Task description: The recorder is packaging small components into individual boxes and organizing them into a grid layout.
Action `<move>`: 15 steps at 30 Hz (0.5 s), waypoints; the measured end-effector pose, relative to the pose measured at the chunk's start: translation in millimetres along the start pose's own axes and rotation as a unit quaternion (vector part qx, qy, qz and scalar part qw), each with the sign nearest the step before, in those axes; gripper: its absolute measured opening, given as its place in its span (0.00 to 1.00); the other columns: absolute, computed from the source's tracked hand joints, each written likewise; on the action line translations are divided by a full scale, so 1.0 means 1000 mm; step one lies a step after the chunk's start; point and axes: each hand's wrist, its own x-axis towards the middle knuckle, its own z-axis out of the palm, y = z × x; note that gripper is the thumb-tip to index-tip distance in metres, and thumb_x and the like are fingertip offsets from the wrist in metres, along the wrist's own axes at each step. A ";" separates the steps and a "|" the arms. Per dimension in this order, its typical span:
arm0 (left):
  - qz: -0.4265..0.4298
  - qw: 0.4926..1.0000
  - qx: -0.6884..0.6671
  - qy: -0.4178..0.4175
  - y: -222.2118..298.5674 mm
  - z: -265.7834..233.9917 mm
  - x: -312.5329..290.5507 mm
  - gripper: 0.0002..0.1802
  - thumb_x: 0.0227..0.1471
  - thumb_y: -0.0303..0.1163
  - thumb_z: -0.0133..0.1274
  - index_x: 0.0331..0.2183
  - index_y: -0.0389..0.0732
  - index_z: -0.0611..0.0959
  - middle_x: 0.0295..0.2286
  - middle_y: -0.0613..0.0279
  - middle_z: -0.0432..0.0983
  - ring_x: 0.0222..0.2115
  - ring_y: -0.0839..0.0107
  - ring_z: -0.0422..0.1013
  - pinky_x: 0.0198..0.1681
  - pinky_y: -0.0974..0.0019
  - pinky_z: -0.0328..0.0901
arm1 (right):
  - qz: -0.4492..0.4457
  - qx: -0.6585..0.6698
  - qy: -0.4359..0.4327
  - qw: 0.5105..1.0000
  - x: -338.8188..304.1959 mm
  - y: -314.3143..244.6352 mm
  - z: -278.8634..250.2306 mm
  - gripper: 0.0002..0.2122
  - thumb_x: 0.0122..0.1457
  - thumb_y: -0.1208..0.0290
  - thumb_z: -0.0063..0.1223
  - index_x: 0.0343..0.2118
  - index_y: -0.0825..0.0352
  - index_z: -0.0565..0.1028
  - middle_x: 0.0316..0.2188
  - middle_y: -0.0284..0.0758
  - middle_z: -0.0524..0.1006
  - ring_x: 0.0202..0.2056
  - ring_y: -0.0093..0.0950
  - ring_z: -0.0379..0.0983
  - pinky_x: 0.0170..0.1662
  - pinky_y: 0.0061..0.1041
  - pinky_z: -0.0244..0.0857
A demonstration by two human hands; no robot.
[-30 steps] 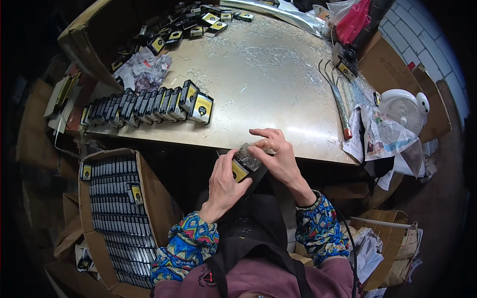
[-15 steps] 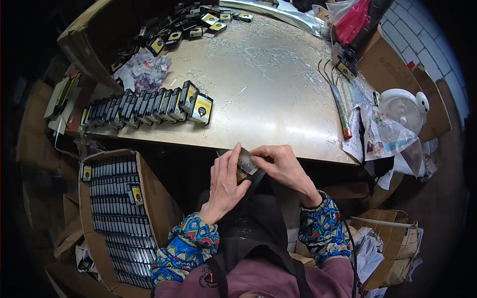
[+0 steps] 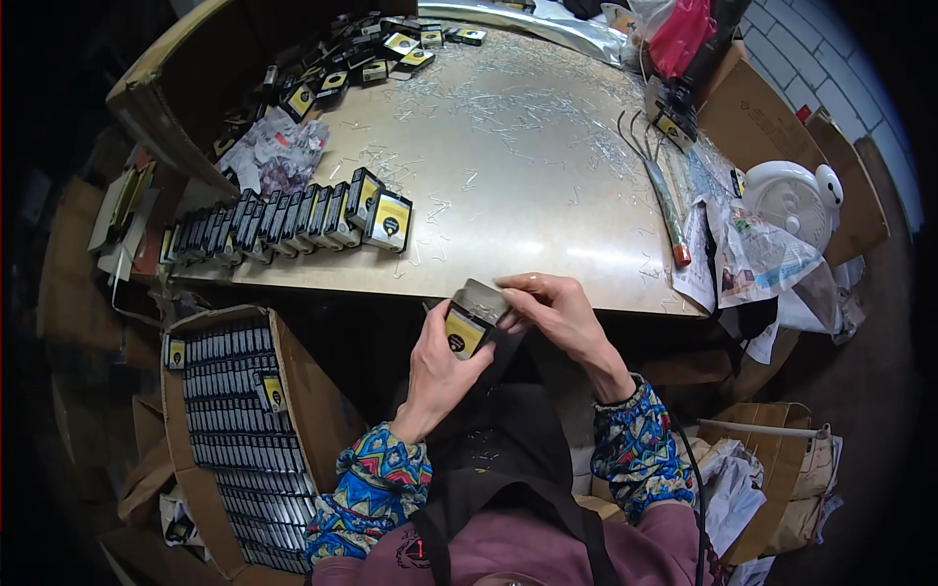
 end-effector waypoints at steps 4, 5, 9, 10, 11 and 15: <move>-0.020 1.000 -0.010 0.000 -0.002 -0.002 0.001 0.37 0.43 0.32 0.66 0.53 0.34 0.67 0.42 0.44 0.73 0.42 0.45 0.73 0.44 0.55 0.69 | -0.235 -0.132 0.075 0.960 -0.007 0.004 0.011 0.14 0.54 0.73 0.63 0.44 0.69 0.80 0.40 0.43 0.81 0.40 0.32 0.78 0.41 0.29 0.73; 0.014 1.000 -0.007 0.013 0.000 0.001 -0.001 0.37 0.43 0.32 0.66 0.53 0.34 0.67 0.43 0.44 0.73 0.42 0.46 0.73 0.44 0.55 0.69 | -0.369 -0.264 0.078 0.888 -0.007 0.002 0.016 0.13 0.53 0.73 0.63 0.42 0.68 0.81 0.43 0.44 0.80 0.44 0.35 0.76 0.45 0.31 0.72; 0.092 0.994 0.052 0.023 0.005 0.003 -0.003 0.37 0.43 0.31 0.66 0.53 0.35 0.67 0.42 0.43 0.73 0.42 0.46 0.73 0.44 0.55 0.69 | -0.306 -0.233 0.151 0.911 0.003 0.019 0.026 0.12 0.52 0.74 0.64 0.40 0.68 0.81 0.48 0.44 0.78 0.48 0.39 0.73 0.47 0.31 0.72; 0.078 0.996 0.041 0.015 0.002 0.002 -0.003 0.38 0.42 0.30 0.66 0.53 0.34 0.67 0.43 0.43 0.73 0.43 0.46 0.73 0.44 0.55 0.69 | -0.282 -0.209 0.172 0.921 0.003 0.017 0.028 0.11 0.52 0.75 0.64 0.40 0.69 0.81 0.48 0.44 0.78 0.49 0.37 0.74 0.46 0.30 0.72; 0.077 0.996 0.041 0.016 0.002 0.001 -0.003 0.38 0.42 0.30 0.66 0.53 0.34 0.67 0.43 0.43 0.73 0.43 0.46 0.73 0.44 0.55 0.69 | -0.283 -0.209 0.170 0.921 0.003 0.014 0.028 0.11 0.52 0.75 0.64 0.40 0.69 0.81 0.48 0.44 0.78 0.49 0.37 0.74 0.46 0.30 0.72; -0.015 0.998 -0.068 -0.009 -0.003 -0.003 -0.002 0.40 0.42 0.30 0.66 0.55 0.35 0.66 0.45 0.41 0.73 0.44 0.45 0.74 0.45 0.56 0.70 | -0.277 -0.107 0.123 0.947 -0.002 0.013 0.021 0.16 0.56 0.79 0.60 0.49 0.70 0.78 0.52 0.42 0.75 0.49 0.28 0.74 0.47 0.24 0.72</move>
